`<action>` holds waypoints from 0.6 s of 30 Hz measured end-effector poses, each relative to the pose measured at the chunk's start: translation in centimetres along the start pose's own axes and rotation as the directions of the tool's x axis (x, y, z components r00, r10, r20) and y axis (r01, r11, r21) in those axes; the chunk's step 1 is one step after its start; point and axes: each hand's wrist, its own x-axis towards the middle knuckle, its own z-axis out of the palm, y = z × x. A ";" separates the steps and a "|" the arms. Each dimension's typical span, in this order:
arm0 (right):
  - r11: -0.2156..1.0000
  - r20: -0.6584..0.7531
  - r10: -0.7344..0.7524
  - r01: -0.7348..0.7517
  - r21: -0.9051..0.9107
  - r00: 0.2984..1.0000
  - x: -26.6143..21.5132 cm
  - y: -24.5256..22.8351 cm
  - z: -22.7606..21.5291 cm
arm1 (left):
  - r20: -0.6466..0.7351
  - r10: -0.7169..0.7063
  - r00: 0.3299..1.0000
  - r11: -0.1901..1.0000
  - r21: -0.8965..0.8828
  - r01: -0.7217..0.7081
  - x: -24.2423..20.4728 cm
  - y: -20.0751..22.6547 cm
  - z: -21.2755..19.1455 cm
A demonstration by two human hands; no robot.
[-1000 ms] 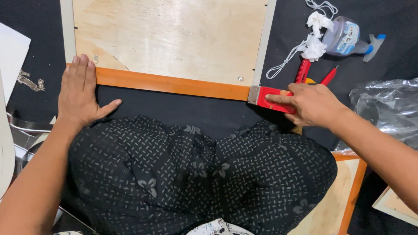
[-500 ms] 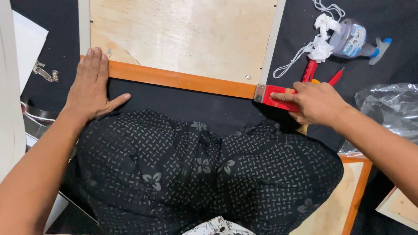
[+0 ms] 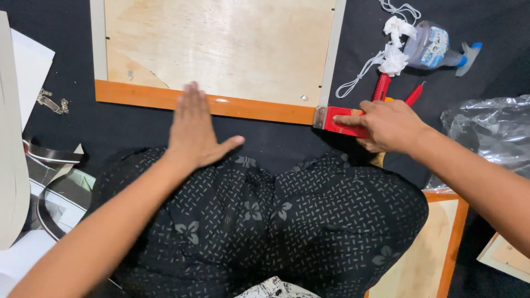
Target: Applying adhesive tape to the back edges of a wooden picture frame using a tape dispenser to seal the backing.
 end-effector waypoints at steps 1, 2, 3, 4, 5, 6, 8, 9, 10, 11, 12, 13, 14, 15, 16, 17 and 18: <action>1.000 0.000 0.000 0.000 0.001 1.000 0.0 0.0 -0.2 | 0.000 0.001 1.000 1.000 0.001 -0.001 0.4 2.2 -0.2; 1.000 0.008 -0.004 0.003 0.007 1.000 0.0 -0.1 -0.4 | 0.006 0.067 0.998 0.997 -0.028 -0.067 0.8 4.5 -0.4; 1.000 0.016 -0.008 0.007 0.012 1.000 -0.1 -0.1 -0.7 | 0.010 0.133 0.991 0.990 -0.057 -0.132 1.2 6.7 -0.6; 1.000 0.015 -0.002 0.002 0.012 1.000 0.0 -0.1 -0.5 | 0.006 0.136 0.991 0.989 -0.055 -0.136 1.6 8.8 -0.2; 1.000 -0.017 -0.008 0.008 0.021 1.000 0.0 0.0 -0.4 | 0.026 0.179 0.983 0.981 -0.084 -0.176 2.0 10.9 0.2; 1.000 -0.047 -0.011 0.013 0.028 0.999 -0.1 0.0 -0.1 | 0.044 0.223 0.974 0.969 -0.117 -0.217 2.4 13.2 0.8; 1.000 -0.053 -0.010 0.011 0.022 0.999 0.0 0.1 0.2 | 0.021 0.248 0.968 0.955 -0.173 -0.241 3.2 15.9 1.7; 1.000 -0.059 -0.015 0.016 0.017 0.998 0.0 0.1 0.3 | 0.001 0.268 0.964 0.938 -0.229 -0.260 3.5 17.2 2.2; 1.000 -0.057 -0.018 0.019 0.015 0.998 0.1 0.2 0.7 | 0.002 0.266 0.964 0.938 -0.232 -0.258 3.7 17.9 2.5; 1.000 -0.081 -0.018 0.020 0.020 0.997 0.1 0.3 1.1 | -0.011 0.267 0.964 0.943 -0.203 -0.263 3.8 18.5 2.9; 0.999 -0.109 -0.018 0.021 0.026 0.994 0.2 0.3 1.4 | -0.025 0.266 0.964 0.949 -0.170 -0.266 4.0 19.0 3.2; 0.999 -0.111 -0.021 0.024 0.027 0.994 0.3 0.5 1.6 | -0.024 0.263 0.965 0.950 -0.168 -0.263 4.0 19.1 3.5; 0.999 -0.121 -0.024 0.028 0.025 0.992 0.3 0.6 1.9 | -0.032 0.265 0.964 0.952 -0.152 -0.266 4.1 19.1 3.7; 0.999 -0.131 -0.027 0.031 0.023 0.991 0.3 0.7 2.2 | -0.041 0.266 0.963 0.953 -0.135 -0.269 4.1 19.2 3.9; 0.999 -0.132 -0.029 0.033 0.023 0.991 0.2 0.7 1.9 | -0.040 0.264 0.964 0.954 -0.134 -0.267 4.1 19.2 4.3; 1.000 -0.102 -0.021 0.023 0.017 0.995 0.1 0.6 1.6 | -0.080 0.270 0.959 0.955 -0.101 -0.277 4.2 19.2 4.7; 1.000 -0.074 -0.013 0.013 0.009 0.997 0.1 0.5 1.2 | -0.123 0.276 0.953 0.956 -0.068 -0.285 4.3 19.1 5.0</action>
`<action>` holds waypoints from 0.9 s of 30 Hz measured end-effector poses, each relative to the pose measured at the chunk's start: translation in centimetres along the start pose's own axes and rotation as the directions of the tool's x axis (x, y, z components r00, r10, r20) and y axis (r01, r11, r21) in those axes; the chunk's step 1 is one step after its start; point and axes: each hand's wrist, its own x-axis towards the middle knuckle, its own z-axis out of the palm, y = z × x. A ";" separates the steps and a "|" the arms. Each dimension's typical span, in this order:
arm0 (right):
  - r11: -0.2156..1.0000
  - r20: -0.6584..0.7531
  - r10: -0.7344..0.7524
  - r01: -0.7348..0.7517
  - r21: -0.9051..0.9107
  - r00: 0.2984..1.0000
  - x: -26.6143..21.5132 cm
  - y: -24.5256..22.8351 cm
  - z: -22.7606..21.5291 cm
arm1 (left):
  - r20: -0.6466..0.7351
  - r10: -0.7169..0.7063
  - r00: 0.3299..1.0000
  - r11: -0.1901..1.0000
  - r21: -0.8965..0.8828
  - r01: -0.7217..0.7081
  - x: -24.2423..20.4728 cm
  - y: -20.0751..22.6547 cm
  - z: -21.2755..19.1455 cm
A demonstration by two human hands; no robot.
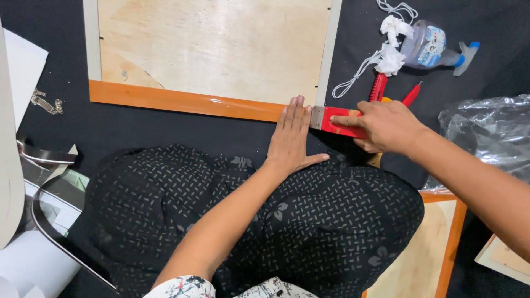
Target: Applying adhesive tape to the back edges of a wooden picture frame using a tape dispenser to seal the backing.
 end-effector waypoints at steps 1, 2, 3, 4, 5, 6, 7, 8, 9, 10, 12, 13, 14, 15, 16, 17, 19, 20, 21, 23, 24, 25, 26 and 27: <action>1.000 -0.003 -0.001 0.001 -0.002 1.000 0.0 -0.1 -0.1 | -0.002 -0.003 1.000 1.000 0.001 0.003 0.0 0.1 0.6; 1.000 0.014 0.002 -0.002 -0.012 1.000 0.0 -0.2 -0.3 | -0.036 0.012 0.999 0.999 0.042 -0.010 0.1 0.2 1.1; 1.000 0.030 0.006 -0.006 -0.023 1.000 0.0 -0.2 -0.4 | -0.070 0.027 0.997 0.996 0.083 -0.021 0.2 0.4 1.6; 1.000 0.031 0.006 -0.005 -0.025 1.000 0.0 -0.2 -0.8 | -0.071 0.026 0.997 0.997 0.081 -0.020 0.3 0.3 1.8; 1.000 0.050 0.014 -0.013 -0.029 0.999 0.0 -0.3 -1.2 | -0.098 0.016 0.995 0.997 0.080 -0.009 0.5 0.3 2.0; 0.999 0.075 0.024 -0.021 -0.031 0.997 -0.2 -0.4 -1.4 | -0.123 0.009 0.992 0.997 0.074 0.000 0.5 0.6 2.4; 0.999 0.081 0.024 -0.021 -0.033 0.996 -0.4 -0.5 -1.5 | -0.121 0.010 0.993 0.998 0.068 -0.002 0.3 0.6 2.4; 0.999 0.093 0.028 -0.026 -0.030 0.995 -0.4 -0.5 -1.8 | -0.119 0.023 0.993 0.997 0.071 -0.015 0.3 0.4 2.3; 0.999 0.104 0.033 -0.031 -0.028 0.994 -0.4 -0.5 -2.0 | -0.118 0.036 0.992 0.997 0.073 -0.027 0.3 0.2 2.1; 0.999 0.102 0.035 -0.032 -0.030 0.994 -0.4 -0.5 -2.2 | -0.121 0.035 0.992 0.997 0.074 -0.026 0.3 0.1 2.2; 0.999 0.109 0.037 -0.034 -0.028 0.993 -0.6 -0.5 -2.2 | -0.133 0.039 0.990 0.999 0.004 -0.039 0.3 0.1 2.4; 0.999 0.109 0.037 -0.034 -0.030 0.993 -0.5 -0.5 -2.3 | -0.135 0.039 0.990 0.999 0.003 -0.039 0.2 0.0 2.2; 0.999 0.114 0.036 -0.034 -0.025 0.993 -0.5 -0.5 -2.3 | -0.135 0.047 0.990 0.997 -0.049 -0.054 0.0 0.0 2.0; 0.999 0.119 0.035 -0.033 -0.021 0.992 -0.5 -0.5 -2.3 | -0.135 0.056 0.989 0.992 -0.101 -0.070 -0.1 -0.1 1.8; 0.999 0.124 0.037 -0.035 -0.019 0.992 -0.5 -0.3 -2.1 | -0.132 0.059 0.989 0.992 -0.105 -0.073 -0.1 0.0 1.6; 0.999 0.117 0.037 -0.035 -0.014 0.993 -0.4 -0.2 -1.9 | -0.126 0.060 0.990 0.992 -0.104 -0.073 -0.1 0.0 1.5; 0.999 0.112 0.036 -0.036 -0.009 0.993 -0.6 -0.1 -1.5 | -0.120 0.061 0.991 0.992 -0.106 -0.074 -0.1 0.3 1.4; 0.999 0.109 0.041 -0.039 -0.024 0.993 -0.7 -0.1 -1.5 | -0.103 0.055 0.993 0.993 -0.102 -0.065 0.1 0.3 1.4; 0.998 0.107 0.046 -0.042 -0.040 0.993 -0.8 -0.1 -1.4 | -0.085 0.048 0.995 0.994 -0.098 -0.056 0.2 0.4 1.3; 0.998 0.098 0.051 -0.046 -0.045 0.994 -1.0 0.1 -0.9 | -0.059 0.035 0.998 0.996 -0.085 -0.040 0.1 0.7 0.9; 0.997 0.088 0.058 -0.054 -0.048 0.994 -1.0 0.2 -0.6 | -0.032 0.025 0.999 0.997 -0.069 -0.027 0.2 0.8 0.7; 0.997 0.088 0.057 -0.053 -0.048 0.995 -0.9 0.2 -0.7 | -0.032 0.024 0.999 0.997 -0.069 -0.026 0.3 0.8 0.7; 0.997 0.086 0.059 -0.054 -0.057 0.995 -1.0 0.2 -0.7 | -0.020 0.016 1.000 0.998 -0.065 -0.017 0.4 1.0 0.8; 0.996 0.084 0.061 -0.055 -0.066 0.995 -1.0 0.3 -0.7 | -0.007 0.008 1.000 0.998 -0.062 -0.008 0.5 1.1 0.9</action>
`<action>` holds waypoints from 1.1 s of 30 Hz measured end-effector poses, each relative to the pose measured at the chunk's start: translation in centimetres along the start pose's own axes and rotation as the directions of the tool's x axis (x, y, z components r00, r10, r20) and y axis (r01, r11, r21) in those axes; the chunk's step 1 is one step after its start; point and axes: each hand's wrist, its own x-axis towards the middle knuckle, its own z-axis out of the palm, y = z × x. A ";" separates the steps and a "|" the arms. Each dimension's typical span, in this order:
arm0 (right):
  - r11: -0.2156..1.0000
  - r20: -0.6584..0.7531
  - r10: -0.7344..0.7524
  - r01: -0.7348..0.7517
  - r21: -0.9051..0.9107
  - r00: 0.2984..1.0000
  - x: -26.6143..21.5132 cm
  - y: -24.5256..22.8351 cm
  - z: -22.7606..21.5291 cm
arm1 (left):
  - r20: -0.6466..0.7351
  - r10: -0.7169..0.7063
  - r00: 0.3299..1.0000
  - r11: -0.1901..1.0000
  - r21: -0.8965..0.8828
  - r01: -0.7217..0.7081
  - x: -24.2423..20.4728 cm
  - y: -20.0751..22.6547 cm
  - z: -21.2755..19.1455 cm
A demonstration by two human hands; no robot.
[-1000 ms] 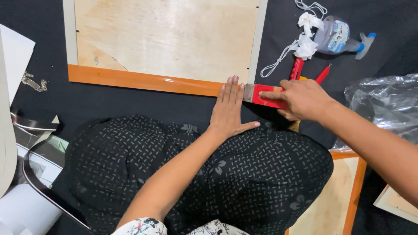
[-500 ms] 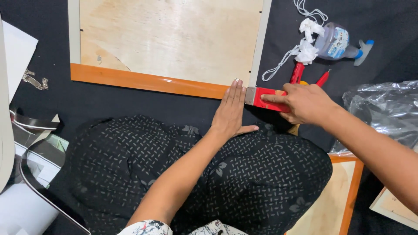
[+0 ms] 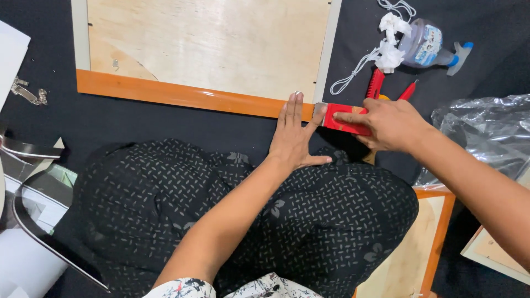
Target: Applying adhesive tape to the back edges of a wooden picture frame using a tape dispenser to seal the backing.
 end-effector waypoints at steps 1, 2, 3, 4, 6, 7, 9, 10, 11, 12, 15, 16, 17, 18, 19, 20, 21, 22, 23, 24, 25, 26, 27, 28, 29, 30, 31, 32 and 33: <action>1.000 0.002 -0.001 0.001 0.000 1.000 0.0 0.0 0.1 | 0.002 0.000 1.000 1.000 -0.002 0.000 0.0 0.1 -0.1; 1.000 0.000 0.001 -0.001 -0.001 1.000 -0.1 0.0 0.1 | 0.008 -0.008 1.000 1.000 0.010 0.008 0.0 0.3 -0.2; 1.000 -0.005 0.004 -0.004 -0.002 1.000 -0.1 0.1 0.0 | 0.012 -0.018 1.000 1.000 0.023 0.017 0.1 0.3 -0.4; 1.000 -0.005 0.005 -0.005 -0.003 1.000 -0.1 0.2 0.4 | 0.011 -0.017 1.000 1.000 0.023 0.017 0.1 0.5 -0.4; 1.000 -0.020 0.009 -0.009 -0.017 1.000 0.0 0.4 1.2 | 0.021 -0.036 0.999 0.999 0.021 0.036 0.3 0.8 -0.3; 1.000 -0.020 0.006 -0.006 -0.018 1.000 -0.1 0.4 1.0 | 0.021 -0.039 0.999 0.999 0.020 0.039 0.4 0.9 -0.4; 1.000 -0.004 0.011 -0.011 0.006 1.000 -0.4 0.4 0.6 | 0.103 -0.058 0.993 0.998 -0.003 0.059 0.7 1.2 -0.7; 1.000 -0.006 0.010 -0.010 0.005 1.000 -0.3 0.4 0.5 | 0.102 -0.060 0.993 0.998 -0.002 0.061 0.7 1.3 -0.8; 1.000 -0.012 0.017 -0.017 0.011 1.000 -0.3 0.4 0.5 | 0.117 -0.066 0.991 0.998 0.005 0.066 0.7 1.3 -0.9; 1.000 -0.019 0.023 -0.023 0.018 1.000 -0.3 0.4 0.4 | 0.133 -0.072 0.989 0.997 0.011 0.071 0.8 1.4 -0.9; 1.000 -0.008 0.029 -0.029 0.013 1.000 -0.2 0.5 0.6 | 0.140 -0.080 0.987 0.997 0.009 0.079 0.9 1.6 -0.9; 1.000 -0.009 0.026 -0.026 0.012 1.000 -0.3 0.5 0.5 | 0.139 -0.083 0.987 0.997 0.009 0.082 0.9 1.6 -1.1; 1.000 0.000 0.022 -0.022 0.010 1.000 -0.3 0.5 0.3 | 0.159 -0.082 0.984 0.997 0.000 0.083 0.9 1.7 -1.2; 1.000 0.009 0.017 -0.017 0.009 1.000 -0.2 0.5 0.1 | 0.178 -0.081 0.981 0.996 -0.010 0.084 1.0 1.7 -1.4; 1.000 0.008 0.015 -0.015 0.008 1.000 -0.1 0.5 0.0 | 0.178 -0.083 0.980 0.996 -0.010 0.086 1.0 1.7 -1.4; 0.999 0.039 0.027 -0.028 0.017 0.999 0.0 0.5 0.0 | 0.187 -0.084 0.979 0.996 -0.023 0.090 1.1 1.7 -1.4; 0.999 0.071 0.040 -0.042 0.026 0.997 0.0 0.5 0.0 | 0.197 -0.083 0.977 0.995 -0.037 0.092 1.1 1.9 -1.4; 0.999 0.072 0.039 -0.041 0.025 0.997 0.0 0.5 -0.2 | 0.198 -0.084 0.977 0.995 -0.039 0.093 1.0 1.9 -1.5; 0.998 0.083 0.046 -0.049 0.031 0.996 0.0 0.4 -0.3 | 0.191 -0.087 0.978 0.995 -0.037 0.095 1.0 1.9 -1.5; 0.998 0.093 0.053 -0.056 0.037 0.994 0.1 0.3 -0.4 | 0.184 -0.089 0.979 0.995 -0.036 0.098 0.9 1.9 -1.6; 0.998 0.092 0.054 -0.057 0.035 0.994 0.1 0.3 -0.4 | 0.182 -0.090 0.979 0.995 -0.036 0.098 0.9 2.0 -1.6; 0.998 0.096 0.056 -0.059 0.032 0.994 0.1 0.4 -0.4 | 0.189 -0.090 0.978 0.994 -0.037 0.099 1.0 2.0 -1.7; 0.998 0.098 0.057 -0.060 0.031 0.994 0.2 0.4 -0.4 | 0.195 -0.093 0.976 0.994 -0.035 0.101 1.0 2.0 -1.8; 0.998 0.094 0.057 -0.060 0.029 0.994 0.3 0.4 -0.4 | 0.192 -0.095 0.977 0.994 -0.033 0.103 1.1 1.9 -1.8; 0.998 0.098 0.057 -0.059 0.023 0.994 0.3 0.3 -0.3 | 0.196 -0.095 0.976 0.994 -0.032 0.103 1.0 2.0 -1.8; 0.998 0.102 0.057 -0.059 0.017 0.993 0.4 0.3 -0.3 | 0.199 -0.095 0.975 0.994 -0.031 0.103 1.0 2.0 -1.7; 0.998 0.103 0.059 -0.061 0.016 0.993 0.3 0.1 -1.0 | 0.199 -0.093 0.976 0.994 -0.032 0.101 0.9 1.9 -1.7; 0.998 0.114 0.058 -0.062 0.027 0.992 0.2 -0.1 -1.7 | 0.181 -0.090 0.979 0.995 -0.033 0.097 0.8 1.8 -1.7; 0.997 0.128 0.056 -0.062 0.037 0.990 0.1 -0.4 -2.3 | 0.166 -0.086 0.982 0.995 -0.036 0.094 0.6 1.8 -1.7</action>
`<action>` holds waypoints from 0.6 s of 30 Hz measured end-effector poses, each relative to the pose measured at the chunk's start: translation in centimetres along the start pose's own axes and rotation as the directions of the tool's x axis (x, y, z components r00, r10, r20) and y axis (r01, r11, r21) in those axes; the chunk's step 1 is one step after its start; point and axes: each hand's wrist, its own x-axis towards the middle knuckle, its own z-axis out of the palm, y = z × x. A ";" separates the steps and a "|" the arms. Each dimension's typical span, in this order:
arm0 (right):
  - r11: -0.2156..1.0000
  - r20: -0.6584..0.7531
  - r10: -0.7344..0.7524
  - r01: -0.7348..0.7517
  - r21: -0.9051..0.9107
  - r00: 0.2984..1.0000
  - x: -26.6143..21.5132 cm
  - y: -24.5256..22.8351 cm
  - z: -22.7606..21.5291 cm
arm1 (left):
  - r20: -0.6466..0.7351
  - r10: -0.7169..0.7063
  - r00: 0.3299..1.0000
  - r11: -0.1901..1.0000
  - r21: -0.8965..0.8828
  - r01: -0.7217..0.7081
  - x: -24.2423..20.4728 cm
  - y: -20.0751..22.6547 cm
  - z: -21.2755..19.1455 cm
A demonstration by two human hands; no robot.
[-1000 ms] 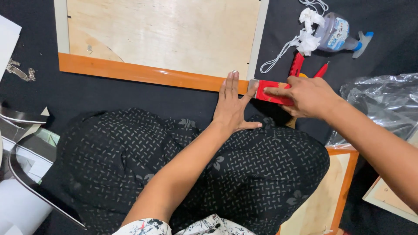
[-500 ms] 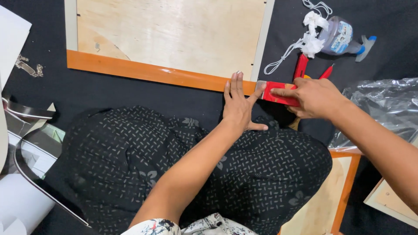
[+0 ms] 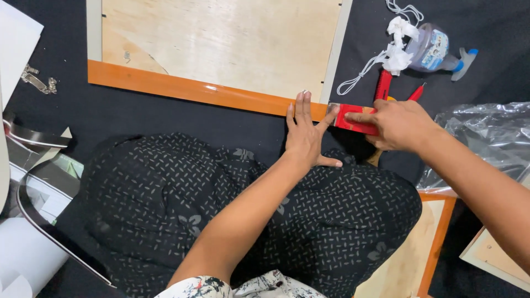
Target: Applying adhesive tape to the back edges of a wooden picture frame using a tape dispenser to seal the backing.
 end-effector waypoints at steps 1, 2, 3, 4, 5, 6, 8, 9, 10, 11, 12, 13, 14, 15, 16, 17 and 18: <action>1.000 0.004 0.001 -0.001 0.000 1.000 0.1 -0.2 -0.1 | 0.002 0.002 1.000 1.000 -0.002 -0.002 -0.1 0.0 0.1; 1.000 0.016 0.003 -0.003 -0.015 1.000 0.4 -0.4 -0.4 | -0.004 -0.001 1.000 1.000 -0.005 0.001 -0.1 -0.1 0.1; 1.000 0.028 0.006 -0.005 -0.031 1.000 0.6 -0.5 -0.6 | -0.009 -0.004 1.000 1.000 -0.007 0.004 -0.2 -0.2 0.1; 1.000 0.030 0.009 -0.008 -0.029 1.000 0.9 -0.9 -1.1 | -0.008 0.000 1.000 1.000 -0.007 0.000 -0.1 -0.2 0.0; 0.998 0.025 0.011 -0.010 -0.055 1.000 1.1 -1.3 -1.6 | -0.003 -0.004 1.000 1.000 -0.011 0.004 -0.1 -0.2 -0.1; 0.997 0.019 0.012 -0.010 -0.081 1.000 1.4 -1.7 -2.2 | 0.003 -0.011 1.000 1.000 -0.015 0.011 0.0 -0.3 -0.2; 0.998 0.017 0.005 -0.004 -0.069 1.000 2.5 -2.4 -2.1 | 0.011 -0.011 1.000 1.000 0.004 0.011 -0.3 -0.2 -0.4; 0.998 0.012 -0.001 0.001 -0.056 1.000 3.1 -2.6 -2.1 | 0.018 -0.012 1.000 1.000 0.023 0.012 -0.3 -0.2 -0.5; 0.998 0.011 0.004 -0.004 -0.057 1.000 3.1 -3.0 -2.8 | 0.015 -0.009 1.000 1.000 0.024 0.009 -0.2 -0.1 -0.5; 0.999 0.012 -0.025 0.025 -0.030 1.000 3.0 -3.4 -3.6 | 0.036 -0.016 0.999 1.000 0.022 0.015 -0.1 -0.1 -0.5; 0.998 0.012 -0.055 0.056 -0.005 0.998 3.0 -3.9 -4.4 | 0.058 -0.025 0.998 1.000 0.019 0.024 -0.1 0.0 -0.5; 0.999 0.011 -0.053 0.053 -0.007 0.999 3.1 -4.0 -4.7 | 0.055 -0.024 0.998 1.000 0.019 0.023 -0.1 -0.1 -0.5; 0.999 0.021 -0.054 0.053 0.009 0.998 3.2 -4.1 -5.0 | 0.061 -0.021 0.998 1.000 0.010 0.020 -0.1 -0.1 -0.6; 0.998 0.031 -0.055 0.054 0.024 0.998 3.4 -4.2 -5.2 | 0.068 -0.018 0.998 1.000 0.001 0.018 0.0 -0.1 -0.6; 0.998 0.030 -0.051 0.050 0.022 0.998 3.4 -4.4 -5.6 | 0.064 -0.015 0.998 1.000 0.001 0.015 0.1 -0.1 -0.6; 0.998 0.051 -0.061 0.059 0.034 0.997 3.5 -4.5 -6.0 | 0.073 -0.020 0.997 1.000 0.004 0.020 0.1 -0.1 -0.5; 0.997 0.075 -0.070 0.067 0.048 0.995 3.5 -4.7 -6.3 | 0.084 -0.023 0.996 1.000 0.007 0.023 0.2 -0.1 -0.4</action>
